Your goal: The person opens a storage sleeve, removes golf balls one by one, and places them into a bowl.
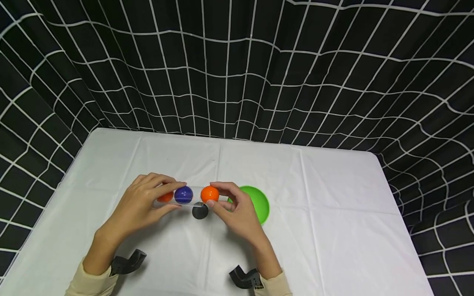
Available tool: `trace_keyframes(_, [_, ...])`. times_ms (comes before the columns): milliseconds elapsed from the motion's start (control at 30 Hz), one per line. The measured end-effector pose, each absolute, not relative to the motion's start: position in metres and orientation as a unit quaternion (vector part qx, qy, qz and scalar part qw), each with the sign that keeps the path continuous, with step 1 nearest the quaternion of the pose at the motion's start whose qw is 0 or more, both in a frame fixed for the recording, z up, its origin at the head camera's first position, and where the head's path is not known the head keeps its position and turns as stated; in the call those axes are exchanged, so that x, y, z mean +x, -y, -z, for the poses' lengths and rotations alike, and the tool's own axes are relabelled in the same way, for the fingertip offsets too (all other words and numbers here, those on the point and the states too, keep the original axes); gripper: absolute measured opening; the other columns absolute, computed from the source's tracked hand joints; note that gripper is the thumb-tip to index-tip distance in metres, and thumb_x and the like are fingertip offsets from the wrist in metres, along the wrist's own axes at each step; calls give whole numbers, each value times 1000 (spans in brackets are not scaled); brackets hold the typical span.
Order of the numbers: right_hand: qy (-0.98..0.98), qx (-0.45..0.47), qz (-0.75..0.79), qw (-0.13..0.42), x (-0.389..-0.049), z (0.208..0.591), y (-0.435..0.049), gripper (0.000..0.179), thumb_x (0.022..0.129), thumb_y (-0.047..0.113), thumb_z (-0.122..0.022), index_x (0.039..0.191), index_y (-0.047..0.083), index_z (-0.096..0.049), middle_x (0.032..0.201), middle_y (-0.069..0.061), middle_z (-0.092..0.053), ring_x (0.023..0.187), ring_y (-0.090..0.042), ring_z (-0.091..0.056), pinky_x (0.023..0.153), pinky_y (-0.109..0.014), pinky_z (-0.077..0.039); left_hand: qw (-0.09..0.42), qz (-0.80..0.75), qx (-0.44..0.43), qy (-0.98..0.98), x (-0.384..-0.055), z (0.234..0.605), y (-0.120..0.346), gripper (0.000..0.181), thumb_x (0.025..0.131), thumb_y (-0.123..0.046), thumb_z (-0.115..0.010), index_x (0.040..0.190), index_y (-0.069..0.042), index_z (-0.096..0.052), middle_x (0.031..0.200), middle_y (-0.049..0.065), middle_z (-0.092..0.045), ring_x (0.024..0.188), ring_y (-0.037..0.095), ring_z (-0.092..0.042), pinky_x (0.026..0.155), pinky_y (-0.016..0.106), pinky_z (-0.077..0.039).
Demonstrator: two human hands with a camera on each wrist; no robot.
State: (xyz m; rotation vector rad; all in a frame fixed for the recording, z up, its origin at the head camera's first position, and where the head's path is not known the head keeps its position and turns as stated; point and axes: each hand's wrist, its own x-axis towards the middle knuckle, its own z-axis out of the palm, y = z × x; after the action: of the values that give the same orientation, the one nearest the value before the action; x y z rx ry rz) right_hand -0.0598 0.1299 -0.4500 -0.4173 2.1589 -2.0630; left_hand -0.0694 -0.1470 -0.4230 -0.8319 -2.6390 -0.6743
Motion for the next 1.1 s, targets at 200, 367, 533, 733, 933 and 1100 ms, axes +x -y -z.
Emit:
trace_keyframes(200, [-728, -127, 673, 32, -60, 445, -146, 43, 93, -1, -77, 134, 2, -67, 130, -13, -68, 104, -10, -74, 87, -22, -63, 105, 245, -276, 924, -67, 424, 150, 55, 86, -49, -85, 137, -32, -72, 120, -3, -75, 111, 18, -69, 102, 45, -56])
trace_keyframes(367, [-745, -124, 655, 5, -61, 443, -164, 42, 92, -4, -77, 133, 1, -69, 133, -12, -66, 116, -9, -71, 94, -25, -62, 89, 255, -270, 924, -66, 423, 150, 55, 90, -49, -81, 141, -31, -69, 126, -2, -75, 111, 18, -68, 104, 45, -53])
trace_keyframes(533, [-775, -124, 620, -1, -63, 442, -180, 42, 93, -1, -77, 134, 0, -68, 136, -15, -65, 121, -5, -67, 97, -25, -61, 89, 258, -267, 924, -65, 420, 151, 56, 91, -48, -81, 143, -32, -68, 124, -1, -77, 112, 19, -69, 103, 46, -53])
trace_keyframes(733, [-844, -118, 523, -4, -64, 439, -191, 40, 92, 5, -80, 131, 5, -71, 130, -11, -71, 117, -12, -69, 94, -20, -61, 85, 230, -275, 930, -63, 416, 153, 54, 95, -41, -78, 146, -30, -65, 130, 0, -75, 119, 22, -69, 106, 49, -52])
trace_keyframes(933, [-873, -120, 472, -7, -63, 438, -193, 38, 90, 4, -82, 126, 6, -72, 125, -8, -72, 114, -24, -71, 92, -26, -63, 84, 219, -278, 932, -63, 418, 154, 56, 95, -32, -80, 148, -25, -63, 132, 5, -73, 125, 27, -67, 109, 53, -50])
trace_keyframes(1100, [-891, -128, 436, -20, -61, 442, -195, 38, 86, -2, -82, 122, 6, -72, 121, -8, -72, 109, -24, -71, 92, -35, -65, 89, 221, -284, 929, -63, 417, 153, 57, 93, -32, -81, 148, -26, -64, 130, 4, -74, 123, 26, -68, 108, 52, -52])
